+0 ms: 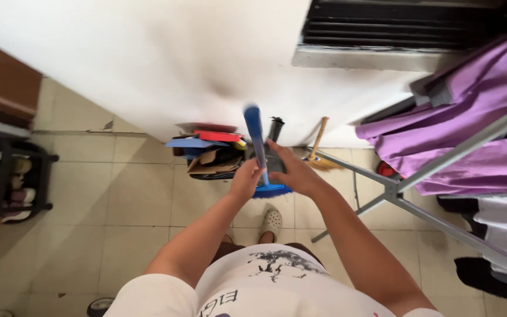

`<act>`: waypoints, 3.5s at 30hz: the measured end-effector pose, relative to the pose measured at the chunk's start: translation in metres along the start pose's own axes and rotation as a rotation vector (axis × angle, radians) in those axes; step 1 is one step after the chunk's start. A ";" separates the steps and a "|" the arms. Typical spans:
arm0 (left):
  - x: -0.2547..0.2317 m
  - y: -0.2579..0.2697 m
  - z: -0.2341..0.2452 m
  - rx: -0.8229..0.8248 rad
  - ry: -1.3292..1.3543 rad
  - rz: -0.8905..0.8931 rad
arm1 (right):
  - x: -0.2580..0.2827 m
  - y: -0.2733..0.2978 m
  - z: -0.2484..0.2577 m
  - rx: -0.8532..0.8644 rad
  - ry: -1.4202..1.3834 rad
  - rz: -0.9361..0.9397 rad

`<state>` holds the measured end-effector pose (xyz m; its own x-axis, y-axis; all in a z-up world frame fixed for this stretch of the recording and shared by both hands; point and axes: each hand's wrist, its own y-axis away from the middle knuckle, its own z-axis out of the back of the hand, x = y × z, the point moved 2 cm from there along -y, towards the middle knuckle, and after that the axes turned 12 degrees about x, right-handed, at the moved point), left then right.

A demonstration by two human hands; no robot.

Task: Sweep the floor and organize cleaning tools.

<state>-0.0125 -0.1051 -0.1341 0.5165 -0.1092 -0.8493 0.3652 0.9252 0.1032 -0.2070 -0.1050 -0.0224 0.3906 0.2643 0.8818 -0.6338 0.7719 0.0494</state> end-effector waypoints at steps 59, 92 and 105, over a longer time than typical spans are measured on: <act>0.077 0.160 0.223 -0.211 1.030 0.334 | -0.074 -0.124 -0.140 -0.179 -1.148 -0.212; 0.090 0.180 0.289 -0.336 1.284 0.173 | -0.032 -0.144 -0.168 0.062 -1.309 -0.225; 0.098 0.188 0.308 -0.432 1.297 0.201 | -0.144 -0.123 -0.145 -0.641 -1.139 -0.335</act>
<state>0.3451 -0.0536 -0.0386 -0.6398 0.2305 -0.7332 -0.0191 0.9489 0.3150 -0.0882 -0.1539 -0.2234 -0.5016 -0.3701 0.7819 -0.0747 0.9190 0.3871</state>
